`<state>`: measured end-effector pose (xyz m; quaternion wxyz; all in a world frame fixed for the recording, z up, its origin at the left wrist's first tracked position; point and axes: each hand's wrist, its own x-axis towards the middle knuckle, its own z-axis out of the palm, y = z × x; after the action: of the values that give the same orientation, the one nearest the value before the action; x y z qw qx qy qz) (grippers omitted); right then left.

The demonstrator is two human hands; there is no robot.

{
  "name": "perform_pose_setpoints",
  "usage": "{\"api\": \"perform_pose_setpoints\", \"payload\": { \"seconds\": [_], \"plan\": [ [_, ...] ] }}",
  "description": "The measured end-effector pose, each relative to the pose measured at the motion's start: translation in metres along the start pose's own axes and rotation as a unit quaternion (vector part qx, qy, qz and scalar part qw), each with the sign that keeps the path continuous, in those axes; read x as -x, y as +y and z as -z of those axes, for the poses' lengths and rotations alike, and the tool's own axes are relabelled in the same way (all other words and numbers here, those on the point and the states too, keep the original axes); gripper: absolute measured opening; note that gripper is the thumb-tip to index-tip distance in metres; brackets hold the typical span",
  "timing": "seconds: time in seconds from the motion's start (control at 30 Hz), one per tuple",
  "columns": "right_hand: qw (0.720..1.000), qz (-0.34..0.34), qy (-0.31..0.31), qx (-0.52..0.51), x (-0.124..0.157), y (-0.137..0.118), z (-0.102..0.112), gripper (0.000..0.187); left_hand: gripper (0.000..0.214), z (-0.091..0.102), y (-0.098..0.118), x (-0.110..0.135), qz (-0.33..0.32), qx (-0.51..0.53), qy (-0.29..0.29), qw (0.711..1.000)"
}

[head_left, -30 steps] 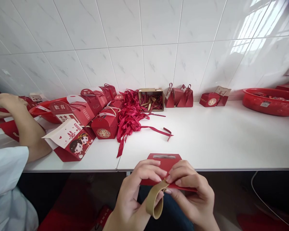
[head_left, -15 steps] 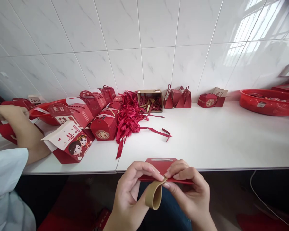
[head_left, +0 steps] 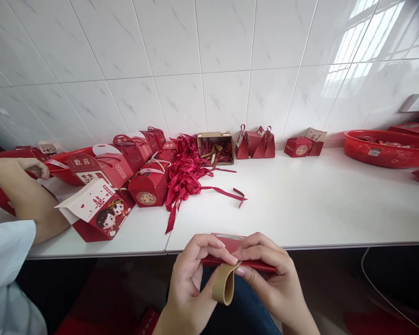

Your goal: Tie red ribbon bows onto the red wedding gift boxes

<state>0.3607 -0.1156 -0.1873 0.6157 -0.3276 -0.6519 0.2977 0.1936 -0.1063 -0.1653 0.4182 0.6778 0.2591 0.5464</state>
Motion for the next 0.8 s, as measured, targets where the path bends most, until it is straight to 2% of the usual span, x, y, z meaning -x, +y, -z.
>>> {"api": "perform_pose_setpoints", "payload": {
  "seconds": [0.2, 0.3, 0.4, 0.5, 0.57, 0.63, 0.7, 0.8],
  "plan": [
    [0.999, 0.017, 0.024, 0.034, -0.003, -0.002, -0.002, 0.004, 0.020, -0.001, 0.002, -0.001, 0.005, 0.012, -0.007, 1.000],
    [0.997, 0.009, 0.064, 0.048, -0.006, 0.006, -0.006, 0.004, 0.028, -0.001, -0.008, -0.003, 0.009, 0.002, 0.043, 0.999],
    [0.993, -0.052, 0.096, 0.054, -0.003, 0.023, -0.008, 0.018, 0.043, 0.002, -0.030, -0.004, 0.015, -0.076, 0.113, 0.991],
    [0.991, -0.117, 0.035, 0.060, 0.008, 0.044, -0.002, 0.042, 0.042, 0.007, -0.052, -0.005, 0.064, -0.146, 0.109, 0.981],
    [0.987, -0.134, -0.012, 0.090, 0.018, 0.055, 0.007, 0.050, 0.044, 0.011, -0.063, -0.006, 0.103, -0.184, 0.097, 0.973],
    [0.977, -0.154, -0.013, 0.149, 0.023, 0.063, 0.022, 0.050, 0.050, 0.015, -0.071, -0.007, 0.127, -0.244, 0.088, 0.957],
    [0.960, -0.177, 0.022, 0.214, 0.019, 0.070, 0.044, 0.050, 0.052, 0.021, -0.080, -0.009, 0.124, -0.334, 0.066, 0.932],
    [0.920, -0.222, 0.100, 0.306, -0.005, 0.087, 0.091, 0.055, 0.043, 0.032, -0.097, -0.009, 0.090, -0.480, 0.017, 0.873]
  ]
}}
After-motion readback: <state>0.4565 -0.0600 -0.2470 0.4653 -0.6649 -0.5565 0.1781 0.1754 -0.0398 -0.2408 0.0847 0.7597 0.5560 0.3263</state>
